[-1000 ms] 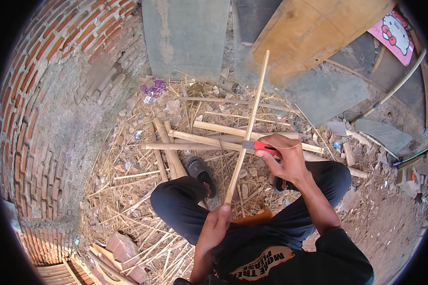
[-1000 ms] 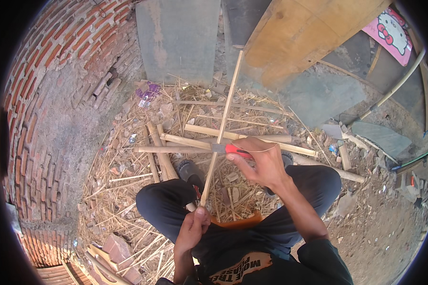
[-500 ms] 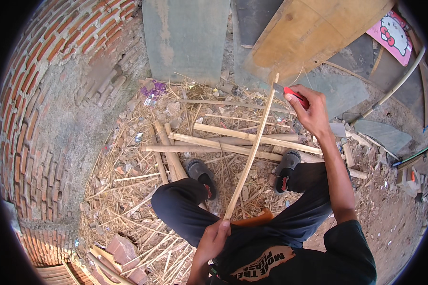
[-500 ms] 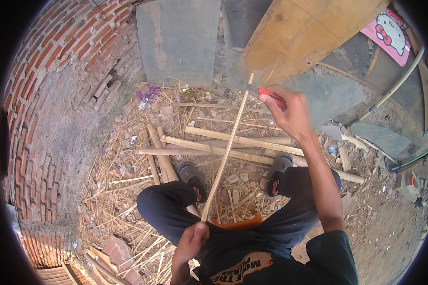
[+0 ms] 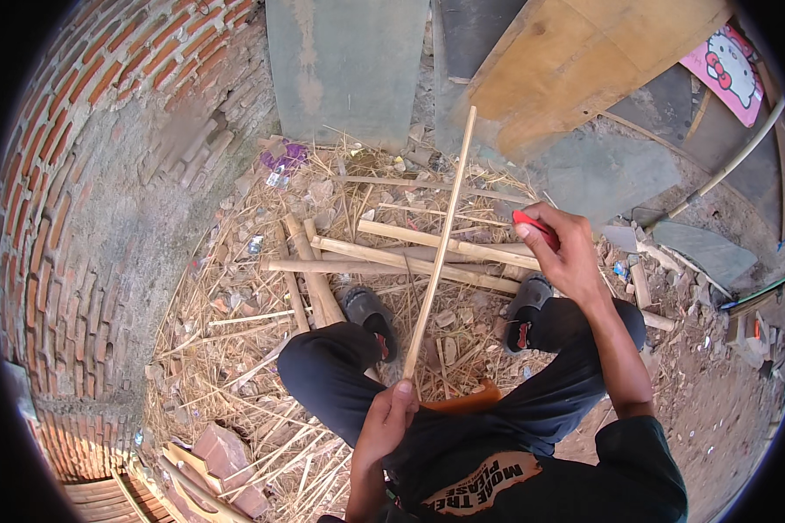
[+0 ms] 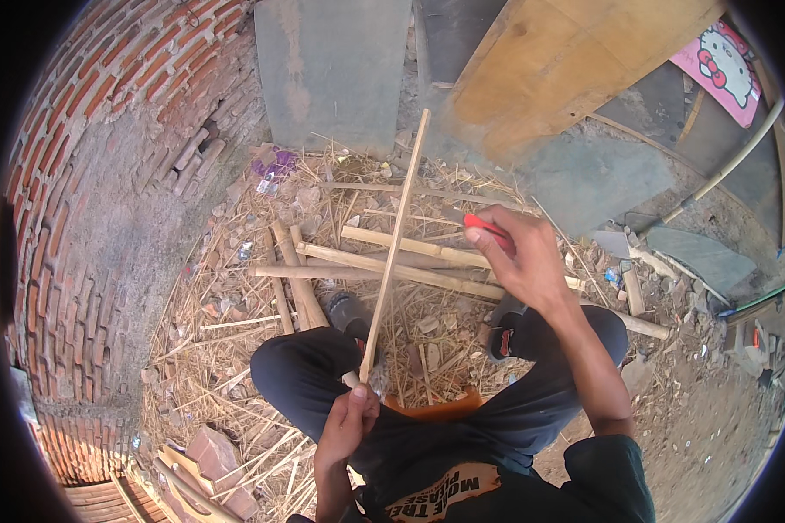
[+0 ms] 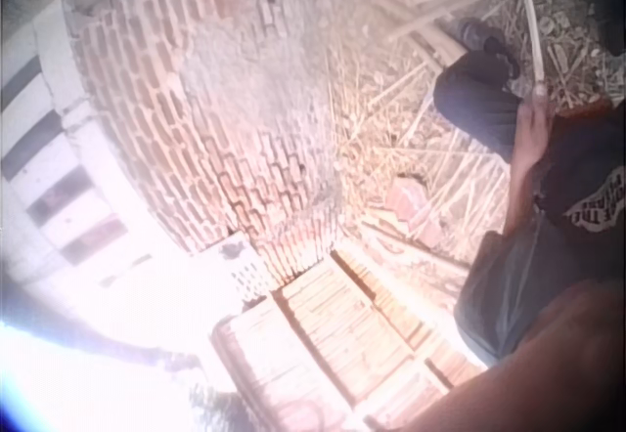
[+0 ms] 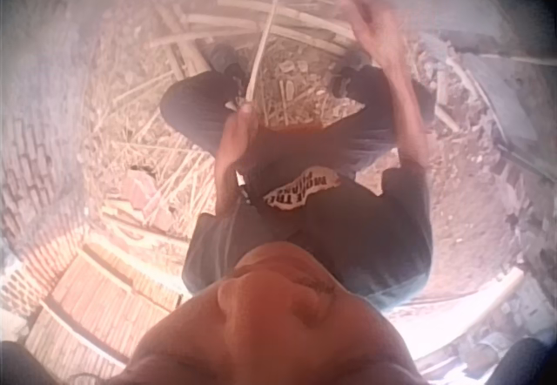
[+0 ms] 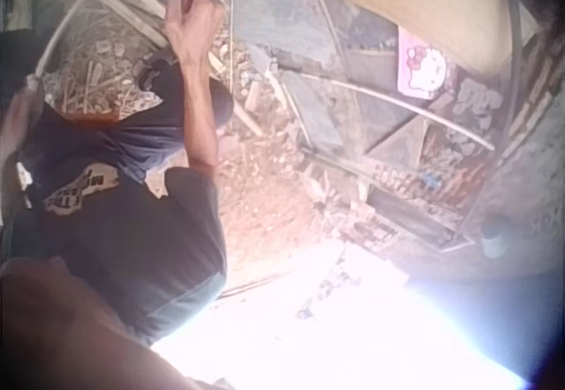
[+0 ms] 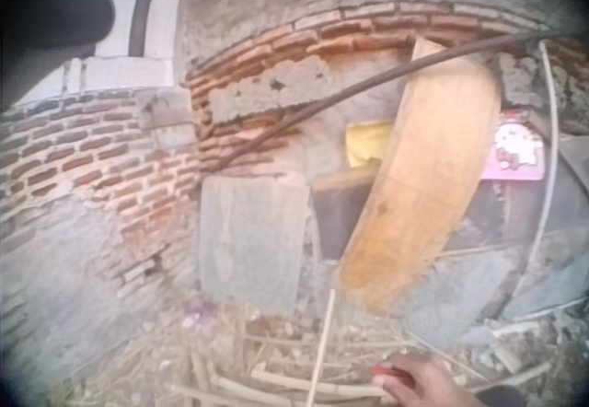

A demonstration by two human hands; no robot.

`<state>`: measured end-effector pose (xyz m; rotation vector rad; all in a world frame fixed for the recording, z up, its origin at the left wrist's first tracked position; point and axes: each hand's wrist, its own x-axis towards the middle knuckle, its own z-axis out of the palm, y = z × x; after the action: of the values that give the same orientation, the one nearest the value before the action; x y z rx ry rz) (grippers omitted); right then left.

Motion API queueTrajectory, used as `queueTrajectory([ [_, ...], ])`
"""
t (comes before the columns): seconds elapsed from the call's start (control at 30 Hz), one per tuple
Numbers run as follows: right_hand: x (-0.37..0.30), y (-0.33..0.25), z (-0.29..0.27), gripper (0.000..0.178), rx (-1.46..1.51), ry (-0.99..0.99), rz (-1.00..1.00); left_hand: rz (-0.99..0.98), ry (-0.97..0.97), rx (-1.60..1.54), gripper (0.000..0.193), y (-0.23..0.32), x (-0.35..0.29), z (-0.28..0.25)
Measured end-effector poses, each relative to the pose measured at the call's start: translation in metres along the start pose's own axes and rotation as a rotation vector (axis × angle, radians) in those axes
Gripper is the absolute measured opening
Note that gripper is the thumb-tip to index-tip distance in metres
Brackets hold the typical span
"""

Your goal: The person sits on the ground and uses a red utility knife to shave thin strips off a long, thin piece of wood. They hold the wood with their left hand and scrape the blade along its length with their right hand, creating wood shavings.

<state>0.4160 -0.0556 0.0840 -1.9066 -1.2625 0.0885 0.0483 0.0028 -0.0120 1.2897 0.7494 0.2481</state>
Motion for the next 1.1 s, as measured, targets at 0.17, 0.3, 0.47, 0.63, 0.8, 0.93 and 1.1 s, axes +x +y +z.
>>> queueTrajectory([
  [0.17,-0.063,-0.032,0.053,0.027,0.082,-0.156,-0.258,0.110,0.032,0.039,0.059,0.016,0.029,0.012],
  [0.3,-0.078,-0.039,0.071,0.027,0.150,-0.100,-0.292,0.179,0.031,0.136,0.059,0.038,0.035,0.018],
  [0.47,-0.080,-0.047,0.071,0.028,0.130,-0.107,-0.323,0.221,0.054,0.156,0.058,0.051,0.037,0.027],
  [0.63,-0.074,-0.050,0.063,0.029,0.135,-0.153,-0.324,0.155,0.030,0.100,0.060,0.045,0.037,0.029],
  [0.8,-0.075,-0.047,0.064,0.027,0.151,-0.168,-0.297,0.153,0.017,0.120,0.061,0.034,0.038,0.027],
  [0.93,-0.075,-0.047,0.067,0.025,0.157,-0.141,-0.298,0.153,0.015,0.139,0.061,0.036,0.035,0.026],
  [1.1,-0.072,-0.046,0.068,0.026,0.144,-0.127,-0.322,0.169,0.035,0.125,0.061,0.037,0.035,0.028],
])
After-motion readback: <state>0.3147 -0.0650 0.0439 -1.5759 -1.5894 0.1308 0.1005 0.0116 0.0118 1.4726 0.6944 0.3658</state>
